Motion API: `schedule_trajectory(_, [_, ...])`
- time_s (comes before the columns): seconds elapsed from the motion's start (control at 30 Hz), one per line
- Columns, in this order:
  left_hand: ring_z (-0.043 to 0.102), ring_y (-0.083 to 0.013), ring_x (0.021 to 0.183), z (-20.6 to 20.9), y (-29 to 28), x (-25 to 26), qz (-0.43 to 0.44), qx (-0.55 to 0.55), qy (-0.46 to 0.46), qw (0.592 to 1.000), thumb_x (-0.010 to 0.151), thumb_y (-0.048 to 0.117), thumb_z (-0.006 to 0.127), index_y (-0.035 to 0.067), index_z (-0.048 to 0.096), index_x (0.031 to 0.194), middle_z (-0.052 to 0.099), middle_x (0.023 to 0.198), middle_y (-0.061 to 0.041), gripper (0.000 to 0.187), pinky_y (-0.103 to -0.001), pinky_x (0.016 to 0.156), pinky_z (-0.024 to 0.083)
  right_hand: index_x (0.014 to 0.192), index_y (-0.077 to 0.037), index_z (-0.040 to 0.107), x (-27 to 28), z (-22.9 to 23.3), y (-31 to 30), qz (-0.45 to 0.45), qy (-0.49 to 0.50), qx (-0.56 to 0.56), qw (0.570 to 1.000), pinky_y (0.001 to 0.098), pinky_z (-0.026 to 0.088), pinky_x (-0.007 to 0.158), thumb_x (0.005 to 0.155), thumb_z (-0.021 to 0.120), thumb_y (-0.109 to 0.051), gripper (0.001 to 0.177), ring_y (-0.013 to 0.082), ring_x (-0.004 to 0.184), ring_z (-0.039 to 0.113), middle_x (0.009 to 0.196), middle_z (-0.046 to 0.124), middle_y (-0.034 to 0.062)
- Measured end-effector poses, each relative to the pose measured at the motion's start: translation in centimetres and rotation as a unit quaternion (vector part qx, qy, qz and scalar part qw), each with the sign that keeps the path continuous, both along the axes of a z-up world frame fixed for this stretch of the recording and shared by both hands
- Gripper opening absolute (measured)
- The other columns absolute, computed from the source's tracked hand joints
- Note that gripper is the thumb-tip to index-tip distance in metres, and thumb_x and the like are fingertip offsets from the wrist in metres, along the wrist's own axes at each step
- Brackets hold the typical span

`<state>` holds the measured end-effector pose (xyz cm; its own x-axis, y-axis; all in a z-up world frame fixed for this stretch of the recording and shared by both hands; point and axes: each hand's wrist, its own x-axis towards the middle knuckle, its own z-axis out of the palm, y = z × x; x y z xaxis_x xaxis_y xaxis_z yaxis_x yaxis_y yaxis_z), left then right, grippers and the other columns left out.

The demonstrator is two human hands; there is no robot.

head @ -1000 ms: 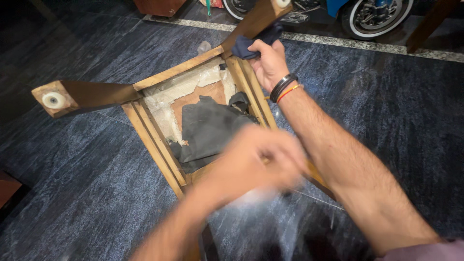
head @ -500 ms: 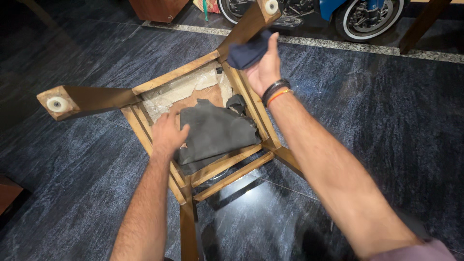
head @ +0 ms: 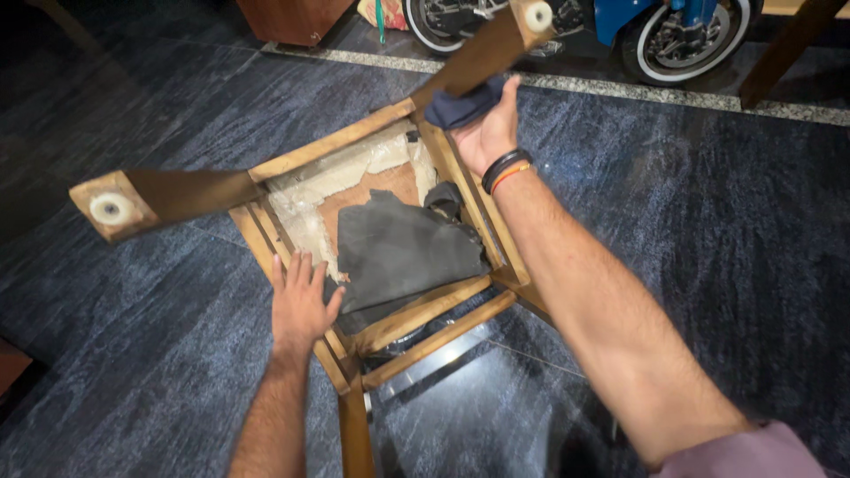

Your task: The person wipes the legs and underside of a wooden chair using a cloth, then applies cleaning liquid from a spray bottle to the cloth and wipes the seat and backrest of the chair.

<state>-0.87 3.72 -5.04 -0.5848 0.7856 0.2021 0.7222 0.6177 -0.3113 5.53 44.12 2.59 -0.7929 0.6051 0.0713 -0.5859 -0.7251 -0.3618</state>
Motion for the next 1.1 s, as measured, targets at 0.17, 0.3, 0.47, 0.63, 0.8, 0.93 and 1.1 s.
schedule_trajectory(0.17, [0.035,-0.0319,0.15,-1.2,0.2,0.1,-0.028,0.127,-0.004,0.992,0.086,0.056,0.06,0.009,0.061,0.136,0.048,0.153,-0.018,0.068,-0.058,0.124,0.016,0.138,-0.01,0.054,-4.9,-4.2,1.2,-0.027,0.054,-0.046,0.997,0.0604,0.049,0.109,0.102,0.029,-0.067,0.073,0.0369,0.124,0.062,0.136,0.062,0.0144])
schedule_trajectory(0.3, [0.035,-0.0307,0.15,-1.4,0.1,-0.2,-0.059,0.173,-0.002,0.983,0.085,0.053,0.06,0.008,0.06,0.138,0.047,0.154,-0.018,0.069,-0.063,0.122,0.02,0.14,-0.013,0.055,-6.6,-3.2,0.0,-0.069,0.027,-0.116,0.991,0.0531,0.045,0.111,0.092,0.032,-0.082,0.087,0.0302,0.127,0.057,0.14,0.061,0.0091])
schedule_trajectory(0.47, [0.035,-0.0287,0.149,-1.5,0.2,-0.2,-0.039,0.148,0.001,0.988,0.083,0.053,0.061,0.011,0.059,0.138,0.046,0.155,-0.016,0.069,-0.063,0.12,0.021,0.148,-0.015,0.046,-3.9,2.3,-1.6,-0.071,-0.006,-0.143,0.987,0.0594,0.032,0.115,0.072,0.031,-0.095,0.111,0.0326,0.135,0.045,0.152,0.047,0.0106])
schedule_trajectory(0.63, [0.035,-0.0275,0.148,-1.4,0.4,-0.2,-0.03,0.136,0.006,0.99,0.082,0.054,0.061,0.012,0.058,0.138,0.046,0.155,-0.015,0.07,-0.062,0.121,0.02,0.154,-0.006,0.034,2.2,8.6,-3.3,-0.089,-0.036,-0.173,0.98,0.0615,0.025,0.115,0.08,0.027,-0.098,0.118,0.0473,0.135,0.044,0.154,0.041,0.0304])
schedule_trajectory(0.8, [0.036,-0.0274,0.149,-2.0,0.2,-0.3,-0.052,0.17,0.014,0.984,0.084,0.053,0.061,0.012,0.058,0.14,0.048,0.155,-0.016,0.069,-0.062,0.123,0.017,0.152,-0.013,0.042,7.6,10.9,-4.0,-0.14,0.055,-0.042,0.988,0.0627,0.034,0.118,0.09,0.027,-0.084,0.095,0.0338,0.134,0.047,0.153,0.047,0.0152])
schedule_trajectory(0.93, [0.037,-0.0272,0.148,-1.9,0.3,-0.3,-0.044,0.158,0.01,0.986,0.082,0.053,0.062,0.012,0.059,0.138,0.049,0.153,-0.016,0.069,-0.062,0.123,0.016,0.147,-0.008,0.046,4.5,8.4,-1.5,0.018,0.46,0.215,0.861,0.0537,0.037,0.103,0.116,0.019,-0.077,0.08,0.035,0.124,0.048,0.14,0.052,0.0129])
schedule_trajectory(1.1, [0.037,-0.0268,0.147,-1.6,0.3,-0.2,-0.037,0.143,-0.001,0.989,0.079,0.054,0.063,0.013,0.06,0.135,0.049,0.151,-0.014,0.07,-0.063,0.12,0.02,0.124,-0.014,0.061,-3.8,2.0,0.0,-0.231,-0.006,-0.093,0.968,0.0434,0.053,0.095,0.101,0.037,-0.066,0.061,0.0246,0.109,0.064,0.116,0.067,0.0036])
